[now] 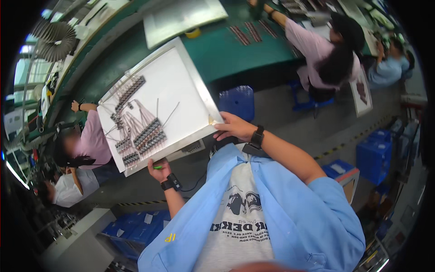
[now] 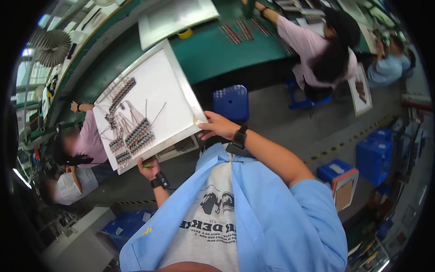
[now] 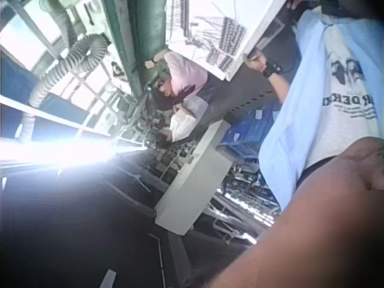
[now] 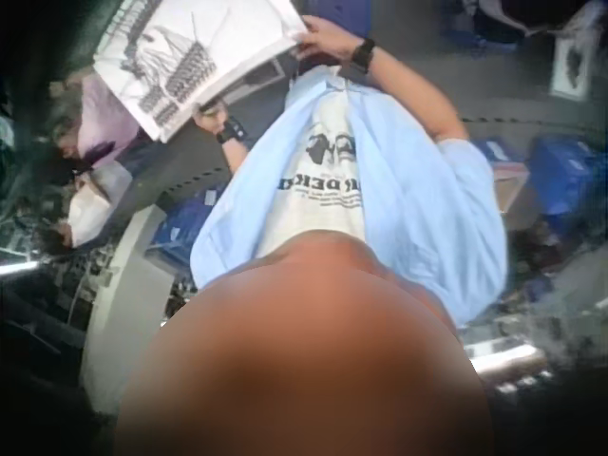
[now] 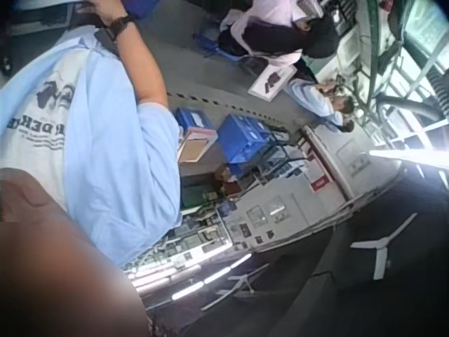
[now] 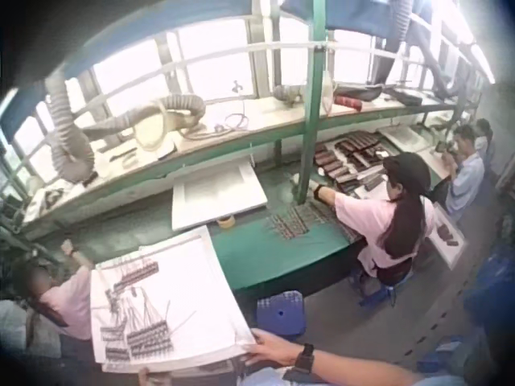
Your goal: Trimming excess wire leads from electronic components using pliers at an assembly station.
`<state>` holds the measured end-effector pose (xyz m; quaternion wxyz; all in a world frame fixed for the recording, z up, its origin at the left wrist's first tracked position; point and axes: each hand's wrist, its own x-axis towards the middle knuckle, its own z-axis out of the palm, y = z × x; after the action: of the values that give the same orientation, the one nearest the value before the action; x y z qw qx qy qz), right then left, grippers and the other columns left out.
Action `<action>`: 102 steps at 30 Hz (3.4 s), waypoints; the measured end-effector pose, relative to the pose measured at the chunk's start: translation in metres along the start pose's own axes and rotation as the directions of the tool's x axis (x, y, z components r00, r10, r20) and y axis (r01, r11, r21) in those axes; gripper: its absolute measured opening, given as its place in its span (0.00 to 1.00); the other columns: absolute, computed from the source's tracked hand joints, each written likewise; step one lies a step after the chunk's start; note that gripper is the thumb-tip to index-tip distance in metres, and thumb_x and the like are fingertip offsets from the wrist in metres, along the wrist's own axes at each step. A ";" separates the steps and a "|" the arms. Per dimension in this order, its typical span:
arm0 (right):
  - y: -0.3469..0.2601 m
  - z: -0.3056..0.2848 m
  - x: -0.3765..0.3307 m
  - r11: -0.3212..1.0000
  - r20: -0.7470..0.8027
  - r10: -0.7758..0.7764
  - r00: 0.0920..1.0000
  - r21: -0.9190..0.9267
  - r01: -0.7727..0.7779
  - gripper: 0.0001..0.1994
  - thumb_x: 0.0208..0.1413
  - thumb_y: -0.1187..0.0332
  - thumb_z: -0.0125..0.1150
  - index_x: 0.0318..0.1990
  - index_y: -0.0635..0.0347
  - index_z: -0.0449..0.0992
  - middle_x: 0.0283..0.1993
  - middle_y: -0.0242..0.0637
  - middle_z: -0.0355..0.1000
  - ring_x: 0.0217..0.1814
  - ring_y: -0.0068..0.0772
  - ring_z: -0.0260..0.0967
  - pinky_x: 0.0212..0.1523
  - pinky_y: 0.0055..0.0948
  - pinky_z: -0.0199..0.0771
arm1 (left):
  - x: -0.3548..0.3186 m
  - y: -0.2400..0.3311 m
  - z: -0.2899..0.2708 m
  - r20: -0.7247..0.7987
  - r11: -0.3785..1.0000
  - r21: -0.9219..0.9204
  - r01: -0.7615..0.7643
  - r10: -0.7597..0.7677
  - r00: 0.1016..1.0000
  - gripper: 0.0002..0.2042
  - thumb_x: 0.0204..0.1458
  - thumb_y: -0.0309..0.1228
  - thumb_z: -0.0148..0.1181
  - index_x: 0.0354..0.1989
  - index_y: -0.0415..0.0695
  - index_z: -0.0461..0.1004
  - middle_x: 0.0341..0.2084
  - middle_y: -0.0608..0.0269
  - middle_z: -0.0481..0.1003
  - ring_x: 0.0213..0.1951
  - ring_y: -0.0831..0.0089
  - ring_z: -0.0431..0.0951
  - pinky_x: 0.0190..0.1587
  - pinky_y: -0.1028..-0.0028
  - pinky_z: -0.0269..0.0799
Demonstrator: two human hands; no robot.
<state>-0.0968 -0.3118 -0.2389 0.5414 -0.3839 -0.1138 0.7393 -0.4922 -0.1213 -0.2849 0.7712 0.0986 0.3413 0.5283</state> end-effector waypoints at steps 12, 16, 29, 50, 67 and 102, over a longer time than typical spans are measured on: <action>-0.278 -0.211 0.209 0.979 -0.163 -0.205 0.965 -0.013 0.206 0.22 0.72 0.67 0.55 0.68 0.64 0.63 0.57 0.42 0.74 0.51 0.39 0.80 0.54 0.38 0.83 | 0.293 -0.167 0.246 -0.076 0.968 0.151 0.201 -0.192 0.978 0.06 0.57 0.24 0.67 0.35 0.43 0.75 0.25 0.64 0.76 0.31 0.67 0.78 0.34 0.70 0.76; -0.348 -0.321 0.264 0.969 -0.147 -0.245 0.958 -0.004 0.247 0.21 0.71 0.68 0.56 0.67 0.67 0.63 0.58 0.43 0.73 0.55 0.43 0.78 0.59 0.42 0.80 | 0.389 -0.269 0.320 -0.130 0.965 0.154 0.212 -0.193 0.973 0.07 0.58 0.23 0.67 0.34 0.42 0.73 0.23 0.61 0.72 0.30 0.64 0.77 0.37 0.67 0.76; -0.417 -0.450 0.359 0.922 -0.164 -0.387 0.907 -0.094 0.376 0.17 0.70 0.69 0.57 0.61 0.66 0.68 0.54 0.44 0.76 0.54 0.43 0.78 0.58 0.40 0.82 | 0.502 -0.339 0.383 0.070 0.985 0.107 0.132 -0.140 0.988 0.03 0.64 0.21 0.58 0.42 0.38 0.71 0.40 0.57 0.74 0.49 0.59 0.79 0.55 0.50 0.81; -0.446 -0.397 0.346 0.602 -0.248 -0.384 0.889 -0.797 0.037 0.20 0.68 0.57 0.61 0.58 0.62 0.73 0.36 0.35 0.77 0.29 0.24 0.76 0.30 0.24 0.75 | 0.499 -0.326 0.305 0.230 0.911 0.413 -0.025 -0.078 0.970 0.08 0.65 0.32 0.58 0.39 0.40 0.73 0.31 0.62 0.75 0.34 0.68 0.80 0.38 0.58 0.83; -0.042 -0.338 0.218 0.151 0.431 0.263 0.863 -0.902 0.404 0.10 0.59 0.64 0.65 0.38 0.63 0.82 0.32 0.49 0.78 0.36 0.45 0.79 0.40 0.41 0.77 | 0.213 -0.232 0.219 0.372 0.628 0.778 0.025 -0.492 0.787 0.09 0.56 0.27 0.66 0.38 0.38 0.71 0.29 0.56 0.76 0.30 0.68 0.78 0.35 0.67 0.76; -0.081 -0.288 0.218 0.001 0.335 0.112 0.935 -0.941 0.337 0.19 0.65 0.63 0.62 0.59 0.62 0.76 0.58 0.51 0.76 0.59 0.54 0.74 0.60 0.45 0.74 | 0.268 -0.299 0.239 0.363 0.744 0.626 0.233 -0.542 0.758 0.04 0.64 0.28 0.57 0.40 0.41 0.70 0.29 0.64 0.72 0.33 0.72 0.77 0.43 0.64 0.78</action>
<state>0.1338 -0.1584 -0.4839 0.1456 -0.5171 -0.7154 0.4468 -0.0622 0.0391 -0.3728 0.8684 0.3770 0.2668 0.1807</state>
